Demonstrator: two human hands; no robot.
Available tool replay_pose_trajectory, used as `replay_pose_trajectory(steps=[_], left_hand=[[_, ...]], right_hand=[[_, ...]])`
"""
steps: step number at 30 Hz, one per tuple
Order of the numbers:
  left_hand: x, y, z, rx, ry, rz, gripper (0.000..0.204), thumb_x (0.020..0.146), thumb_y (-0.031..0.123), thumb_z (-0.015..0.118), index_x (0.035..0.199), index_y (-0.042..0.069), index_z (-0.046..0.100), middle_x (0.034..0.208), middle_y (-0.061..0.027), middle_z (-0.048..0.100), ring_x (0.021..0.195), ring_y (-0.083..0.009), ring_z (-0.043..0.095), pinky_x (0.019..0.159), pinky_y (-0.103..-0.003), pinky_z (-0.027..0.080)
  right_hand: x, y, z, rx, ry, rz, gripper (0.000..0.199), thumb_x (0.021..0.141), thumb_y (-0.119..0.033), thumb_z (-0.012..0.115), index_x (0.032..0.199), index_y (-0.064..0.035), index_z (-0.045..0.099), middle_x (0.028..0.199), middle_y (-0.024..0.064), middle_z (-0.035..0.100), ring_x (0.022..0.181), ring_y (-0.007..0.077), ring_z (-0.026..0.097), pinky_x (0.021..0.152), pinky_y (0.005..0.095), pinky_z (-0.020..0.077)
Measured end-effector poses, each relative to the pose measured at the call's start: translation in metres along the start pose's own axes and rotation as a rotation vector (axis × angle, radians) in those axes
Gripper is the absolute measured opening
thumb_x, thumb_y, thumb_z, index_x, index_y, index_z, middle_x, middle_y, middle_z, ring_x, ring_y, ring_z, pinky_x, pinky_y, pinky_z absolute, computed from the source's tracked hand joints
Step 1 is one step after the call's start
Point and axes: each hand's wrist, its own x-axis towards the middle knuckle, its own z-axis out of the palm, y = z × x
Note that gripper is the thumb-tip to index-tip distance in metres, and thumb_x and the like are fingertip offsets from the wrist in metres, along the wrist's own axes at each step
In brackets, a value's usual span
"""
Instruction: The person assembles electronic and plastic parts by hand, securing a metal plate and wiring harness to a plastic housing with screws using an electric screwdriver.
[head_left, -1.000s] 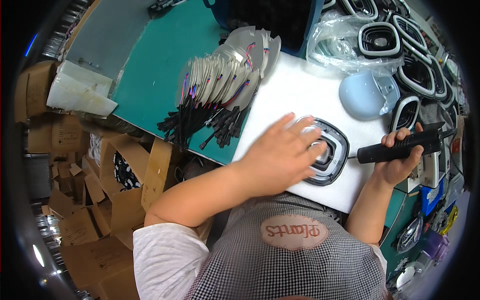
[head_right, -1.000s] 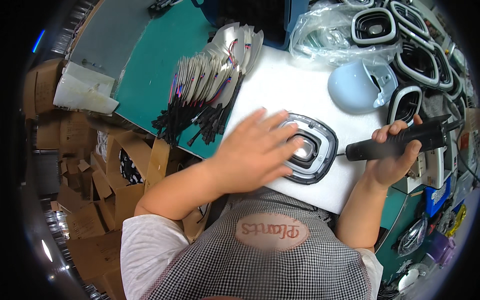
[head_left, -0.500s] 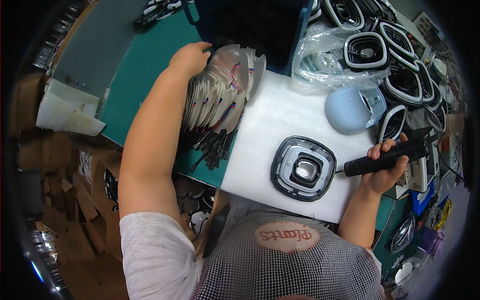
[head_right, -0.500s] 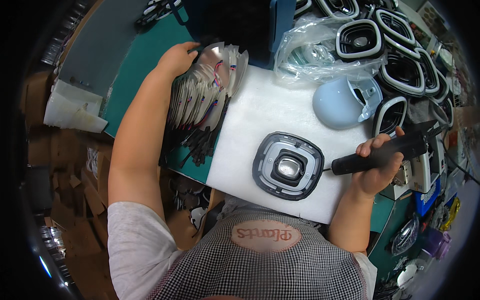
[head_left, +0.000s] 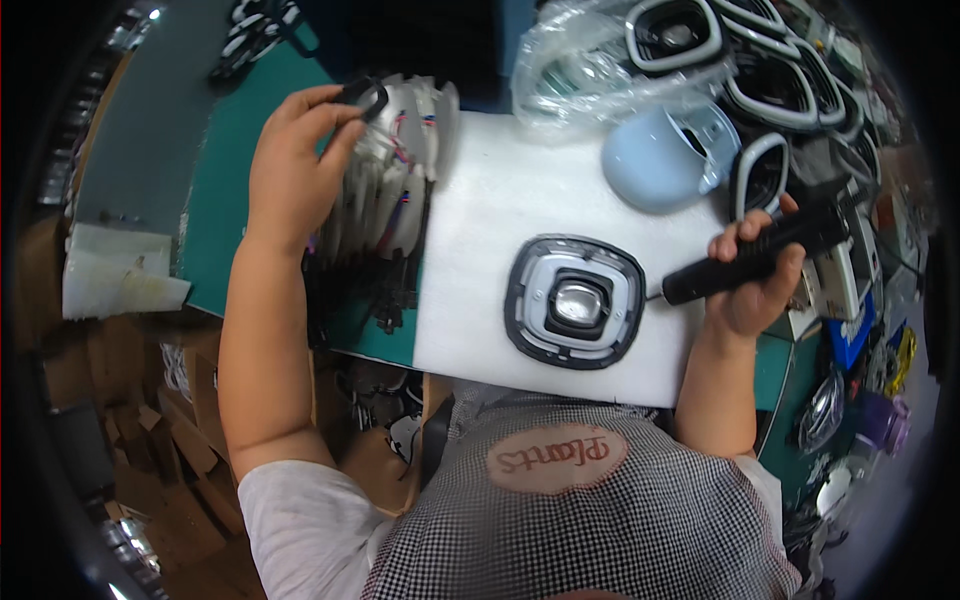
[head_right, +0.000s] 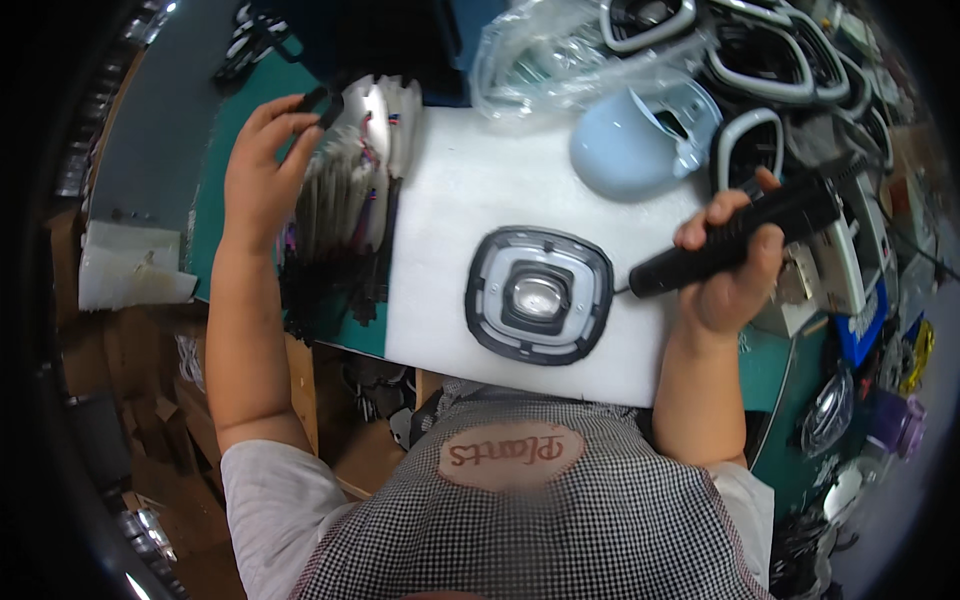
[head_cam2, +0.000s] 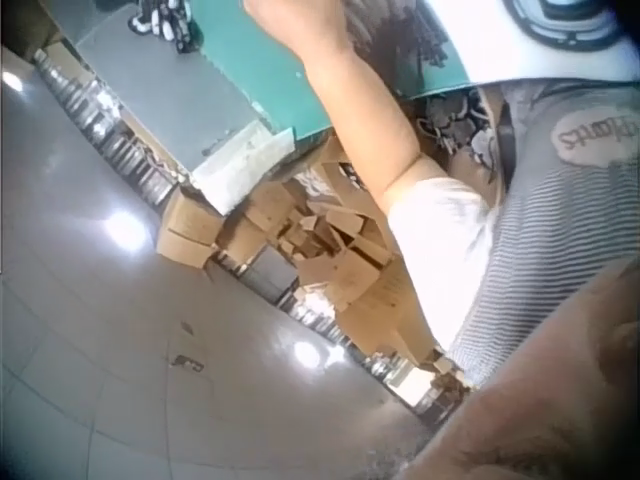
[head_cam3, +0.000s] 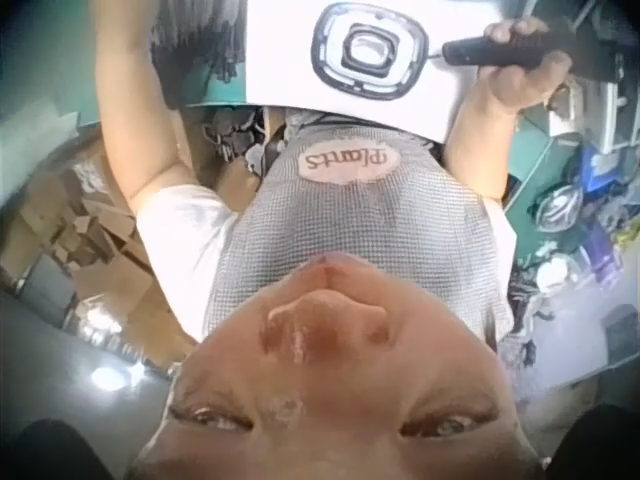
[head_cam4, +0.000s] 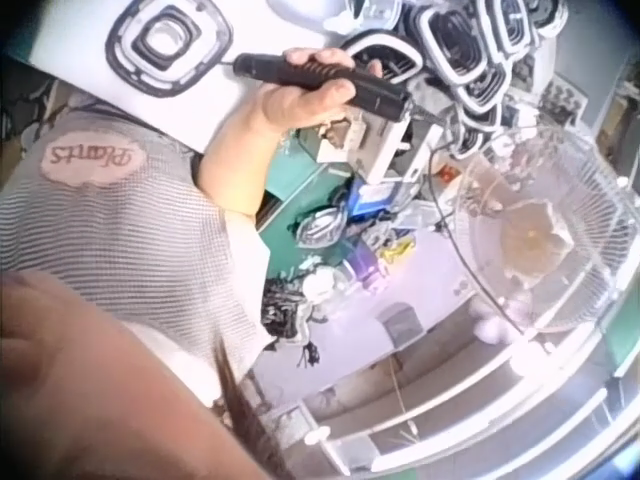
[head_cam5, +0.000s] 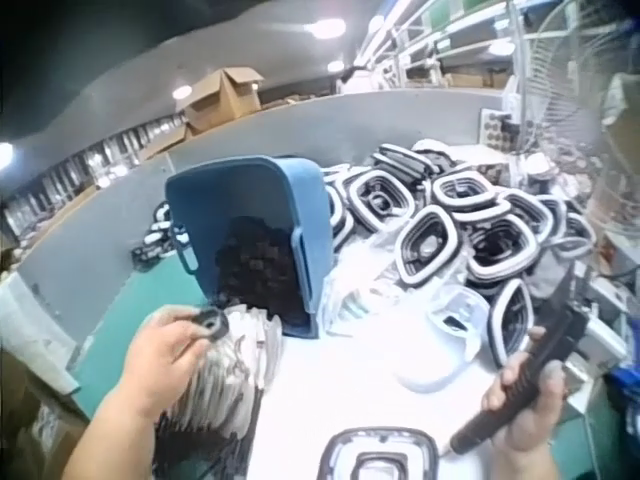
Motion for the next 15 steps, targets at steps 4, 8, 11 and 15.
replay_pose_trajectory(steps=[4,8,11,15], left_hand=[[-0.039,0.076,-0.011,-0.408,-0.222,0.036,0.015,0.081,0.011,0.075,0.095,0.006,0.073,0.119,-0.0131,0.068,0.102,-0.0303,0.066,0.087,-0.037,0.052],[-0.070,0.114,0.006,-0.580,-0.417,0.243,0.019,0.074,0.006,0.079,0.092,0.007,0.072,0.114,-0.0104,0.070,0.100,-0.0297,0.067,0.087,-0.038,0.053],[-0.079,0.132,0.020,-0.502,-0.377,0.427,0.021,0.071,0.001,0.079,0.090,0.005,0.071,0.116,-0.0107,0.068,0.108,-0.0313,0.064,0.089,-0.040,0.052],[-0.090,0.145,0.033,-0.540,-0.405,0.444,0.022,0.070,0.002,0.079,0.090,0.006,0.070,0.116,-0.0096,0.067,0.107,-0.0315,0.064,0.088,-0.039,0.052]], right_hand=[[0.006,0.007,0.005,0.007,0.037,-0.025,0.065,0.096,-0.050,0.058,0.139,-0.0058,0.039,0.092,0.0092,0.058,0.066,0.0183,0.058,0.063,0.0332,0.0508],[0.010,0.006,0.004,-0.023,0.011,-0.096,0.062,0.096,-0.048,0.057,0.134,-0.0011,0.043,0.091,0.0130,0.063,0.064,0.0200,0.063,0.061,0.0341,0.0553],[0.010,0.007,-0.005,-0.077,-0.003,-0.074,0.061,0.096,-0.054,0.055,0.134,-0.0064,0.047,0.092,0.0091,0.059,0.071,0.0183,0.060,0.068,0.0348,0.0502],[0.017,0.031,0.018,1.186,-0.284,-0.055,0.059,0.097,-0.048,0.058,0.132,-0.0011,0.047,0.080,0.0098,0.061,0.056,0.0175,0.062,0.053,0.0291,0.0544]])
